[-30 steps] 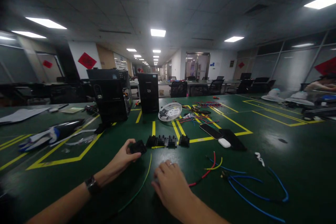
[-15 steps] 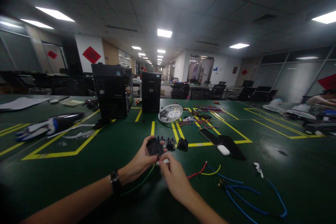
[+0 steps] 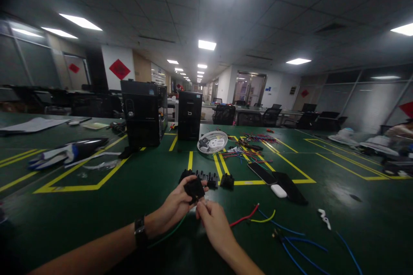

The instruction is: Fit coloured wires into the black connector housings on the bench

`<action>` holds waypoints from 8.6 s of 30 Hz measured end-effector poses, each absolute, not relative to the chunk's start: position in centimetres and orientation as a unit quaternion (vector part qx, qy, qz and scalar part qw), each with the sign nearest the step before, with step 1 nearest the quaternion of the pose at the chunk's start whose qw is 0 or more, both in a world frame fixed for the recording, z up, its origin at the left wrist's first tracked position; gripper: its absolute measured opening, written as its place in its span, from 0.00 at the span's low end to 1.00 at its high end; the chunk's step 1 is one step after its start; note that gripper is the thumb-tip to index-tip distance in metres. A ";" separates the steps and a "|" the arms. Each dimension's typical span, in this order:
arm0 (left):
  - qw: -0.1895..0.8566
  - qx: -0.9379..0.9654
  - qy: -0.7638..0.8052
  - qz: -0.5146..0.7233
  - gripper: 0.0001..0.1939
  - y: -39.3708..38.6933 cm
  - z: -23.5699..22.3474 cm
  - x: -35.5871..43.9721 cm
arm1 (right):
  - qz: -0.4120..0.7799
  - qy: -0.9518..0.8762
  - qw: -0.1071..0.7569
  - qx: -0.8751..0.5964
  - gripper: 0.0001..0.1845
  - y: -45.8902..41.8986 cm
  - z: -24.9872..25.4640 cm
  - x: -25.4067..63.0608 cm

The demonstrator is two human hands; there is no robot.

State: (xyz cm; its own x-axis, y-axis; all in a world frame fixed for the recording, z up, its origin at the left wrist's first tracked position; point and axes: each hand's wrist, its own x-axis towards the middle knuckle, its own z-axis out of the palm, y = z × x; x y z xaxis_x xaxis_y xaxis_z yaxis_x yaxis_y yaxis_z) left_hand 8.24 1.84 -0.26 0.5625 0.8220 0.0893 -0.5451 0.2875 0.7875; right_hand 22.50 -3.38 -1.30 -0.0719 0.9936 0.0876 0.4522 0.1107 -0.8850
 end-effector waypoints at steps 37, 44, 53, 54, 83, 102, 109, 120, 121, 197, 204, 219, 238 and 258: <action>0.544 0.568 0.244 0.568 0.13 1.1 0.5 8.2 | 0.542 -0.600 0.357 -0.467 0.20 -5.8 1.8 20.3; 0.520 0.397 0.185 0.733 0.09 8.5 10.2 8.5 | 0.262 -0.723 0.357 -0.530 0.19 -6.5 0.5 20.7; 0.494 0.531 0.375 0.577 0.09 14.8 6.6 8.7 | 0.065 -0.854 0.205 -0.475 0.10 -6.7 -0.9 21.0; 0.489 0.536 0.400 0.560 0.10 14.9 5.4 7.8 | 0.047 -0.856 0.189 -0.479 0.10 -6.7 -1.1 21.3; 0.134 0.852 0.414 0.292 0.18 16.3 -0.1 5.1 | 0.015 -0.737 0.211 -0.642 0.17 -11.8 1.9 39.5; 0.045 0.980 0.171 0.088 0.20 13.4 -0.3 19.6 | 0.024 -0.764 0.195 -0.615 0.13 -10.9 -0.2 41.8; 0.058 0.969 0.211 0.115 0.29 12.7 0.1 17.1 | -0.001 -0.749 0.195 -0.633 0.14 -10.9 -0.3 42.1; 0.160 0.877 0.388 0.233 0.36 14.9 -1.8 0.7 | -0.031 -0.756 0.165 -0.633 0.16 -11.0 0.0 42.0; 0.179 0.872 0.392 0.233 0.38 15.1 -2.5 -0.2 | -0.029 -0.761 0.159 -0.629 0.16 -11.0 0.2 41.6; 0.526 0.603 0.305 0.517 0.37 2.4 -1.6 5.6 | 0.095 -0.766 0.418 -0.479 0.18 -3.0 -0.5 20.4; 0.487 0.647 0.298 0.505 0.38 1.0 -1.4 5.6 | 0.070 -0.801 0.359 -0.474 0.18 -2.9 -0.9 21.2; 0.494 0.621 0.318 0.519 0.22 2.8 0.9 4.9 | 0.266 -0.724 0.409 -0.487 0.14 -2.8 0.5 20.1; 0.399 0.565 0.480 0.539 0.11 14.2 3.4 0.5 | 0.046 -0.842 0.260 -0.471 0.08 -5.3 -0.1 17.4; 0.165 0.883 0.365 0.245 0.22 12.9 0.2 2.4 | -0.090 -0.686 0.134 -0.710 0.10 -5.7 -0.3 39.2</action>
